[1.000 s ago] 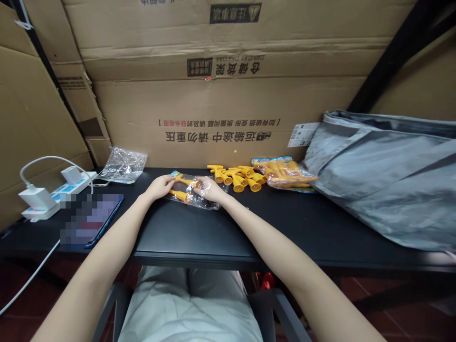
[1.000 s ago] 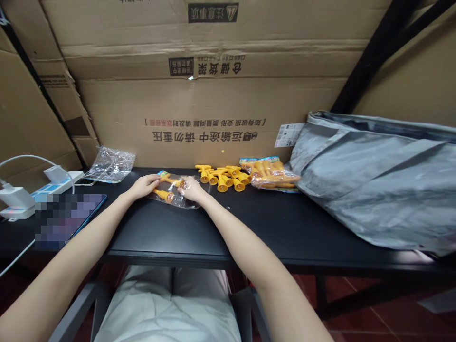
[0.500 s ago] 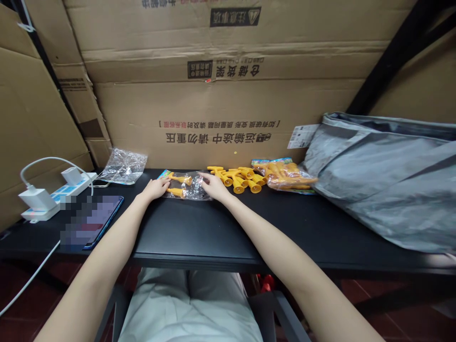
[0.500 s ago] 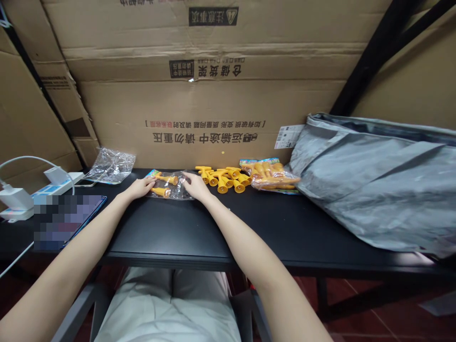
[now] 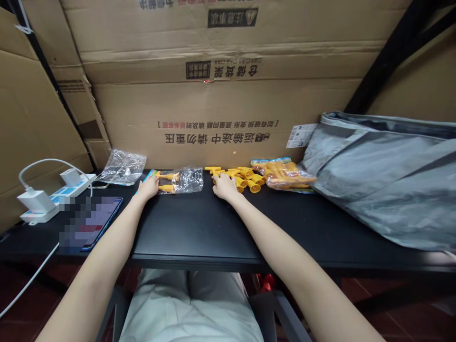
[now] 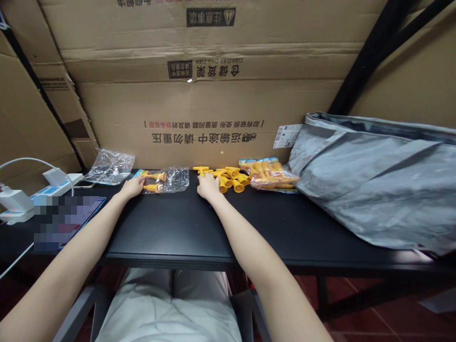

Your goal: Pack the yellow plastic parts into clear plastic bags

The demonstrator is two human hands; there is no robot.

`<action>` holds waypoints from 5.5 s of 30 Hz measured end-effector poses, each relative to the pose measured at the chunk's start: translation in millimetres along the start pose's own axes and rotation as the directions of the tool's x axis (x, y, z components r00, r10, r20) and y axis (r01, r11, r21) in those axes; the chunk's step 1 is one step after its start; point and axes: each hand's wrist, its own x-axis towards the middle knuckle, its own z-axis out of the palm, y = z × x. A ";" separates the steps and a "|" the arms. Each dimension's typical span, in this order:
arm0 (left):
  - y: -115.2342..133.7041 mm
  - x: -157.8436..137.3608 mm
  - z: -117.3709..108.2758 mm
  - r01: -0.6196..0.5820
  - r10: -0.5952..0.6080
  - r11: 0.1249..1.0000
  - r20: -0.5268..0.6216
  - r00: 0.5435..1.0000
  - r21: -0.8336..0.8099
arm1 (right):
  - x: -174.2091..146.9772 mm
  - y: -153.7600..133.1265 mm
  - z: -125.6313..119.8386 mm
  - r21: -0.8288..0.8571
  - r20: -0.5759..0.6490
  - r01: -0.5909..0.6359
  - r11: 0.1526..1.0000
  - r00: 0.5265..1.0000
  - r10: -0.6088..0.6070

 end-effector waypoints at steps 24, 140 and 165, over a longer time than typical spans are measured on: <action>-5.3 6.7 6.6 -0.014 0.014 0.999 -0.003 1.000 -0.046 | -1.4 -10.4 -4.0 0.187 -0.389 0.333 0.924 0.889 -0.241; 34.9 -5.3 12.7 -0.201 0.110 0.891 -0.236 0.965 -0.407 | -7.4 -39.7 -0.4 0.823 0.280 -0.226 0.522 0.960 -0.027; 14.3 2.0 17.4 -0.134 0.119 0.984 -0.128 0.985 -0.117 | 5.6 10.8 -14.0 0.120 -0.006 -0.019 0.993 1.000 0.020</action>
